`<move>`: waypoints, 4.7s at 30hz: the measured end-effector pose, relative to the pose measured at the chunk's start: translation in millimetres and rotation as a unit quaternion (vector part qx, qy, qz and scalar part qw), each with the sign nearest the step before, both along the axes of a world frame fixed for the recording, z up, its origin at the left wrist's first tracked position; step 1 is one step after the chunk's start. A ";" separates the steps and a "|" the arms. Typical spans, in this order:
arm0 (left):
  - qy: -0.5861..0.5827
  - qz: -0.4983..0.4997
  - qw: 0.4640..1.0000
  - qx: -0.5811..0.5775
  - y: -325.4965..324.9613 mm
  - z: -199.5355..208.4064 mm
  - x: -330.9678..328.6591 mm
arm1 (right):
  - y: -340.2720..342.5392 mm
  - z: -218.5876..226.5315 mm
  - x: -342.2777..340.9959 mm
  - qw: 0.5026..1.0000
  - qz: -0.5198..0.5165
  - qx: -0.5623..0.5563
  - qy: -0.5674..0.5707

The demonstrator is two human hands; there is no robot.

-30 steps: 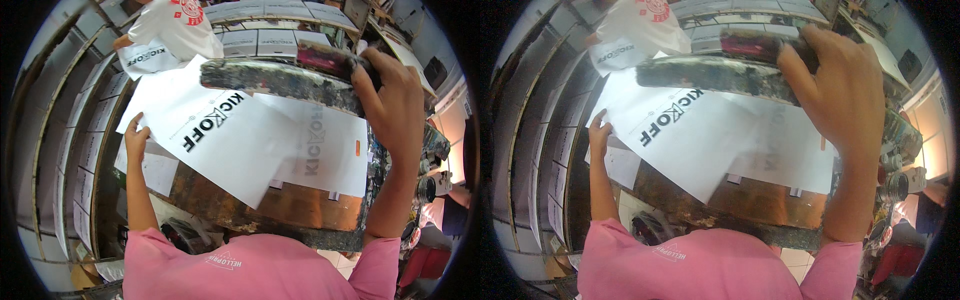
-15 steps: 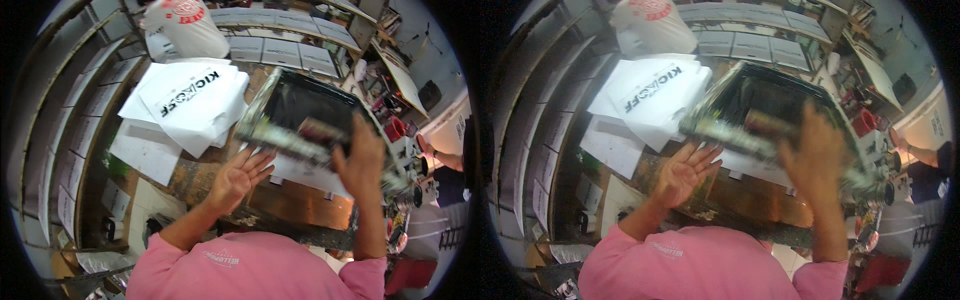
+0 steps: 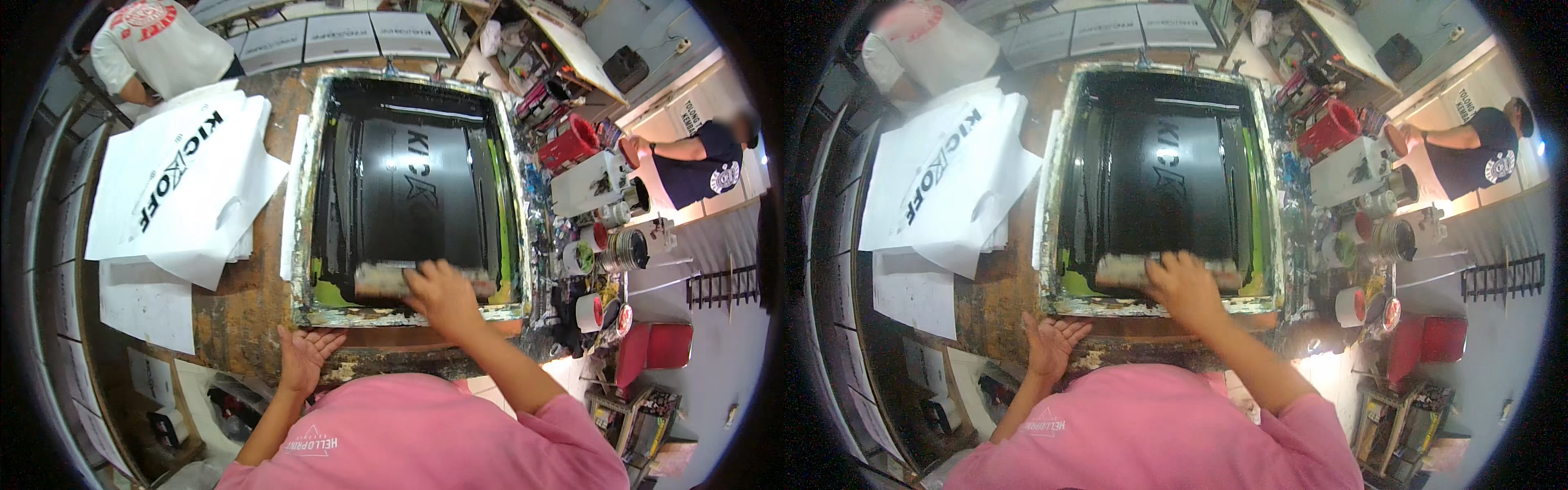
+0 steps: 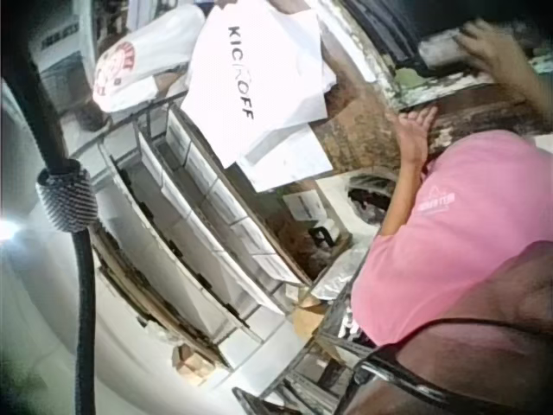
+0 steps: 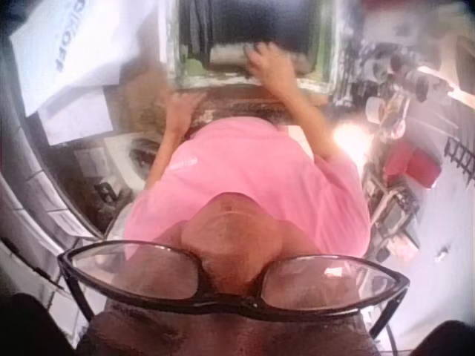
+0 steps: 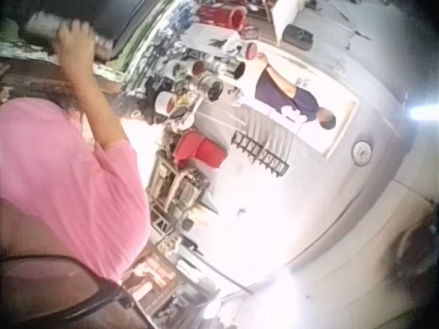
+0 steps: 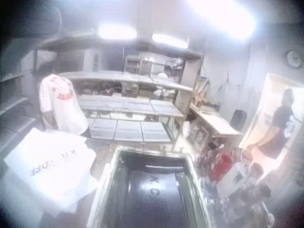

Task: The person performs screen printing on white bags by placing a bag on a flat surface, lowering a screen frame onto it, and using a squeegee to spread ink across the screen.

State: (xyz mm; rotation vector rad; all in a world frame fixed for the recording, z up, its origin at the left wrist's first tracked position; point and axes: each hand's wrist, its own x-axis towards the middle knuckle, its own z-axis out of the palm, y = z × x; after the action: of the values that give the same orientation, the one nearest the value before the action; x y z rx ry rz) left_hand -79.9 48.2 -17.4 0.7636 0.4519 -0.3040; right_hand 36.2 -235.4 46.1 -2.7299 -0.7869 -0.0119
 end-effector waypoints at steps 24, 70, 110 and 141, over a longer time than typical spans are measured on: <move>-0.149 -0.053 0.980 -0.124 19.1 -26.2 -11.5 | -7.9 -9.6 305.7 0.992 0.013 -0.044 -0.120; -0.213 0.159 0.781 0.565 -24.9 128.0 132.7 | 44.0 316.0 91.6 0.946 -0.144 0.039 -0.289; 0.088 0.068 0.992 0.054 -4.7 13.6 8.2 | -2.9 -3.5 -9.1 1.000 0.022 -0.006 -0.001; -0.180 -0.014 0.973 -0.143 20.4 -30.2 -8.6 | -10.0 4.3 124.6 0.996 0.002 -0.056 -0.066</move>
State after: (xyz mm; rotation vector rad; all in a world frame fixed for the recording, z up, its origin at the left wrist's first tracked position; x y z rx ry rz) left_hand -88.5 68.6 -47.5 0.5275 0.0505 -0.2435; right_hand 160.8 -245.4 50.4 -2.8580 -0.8527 -0.1533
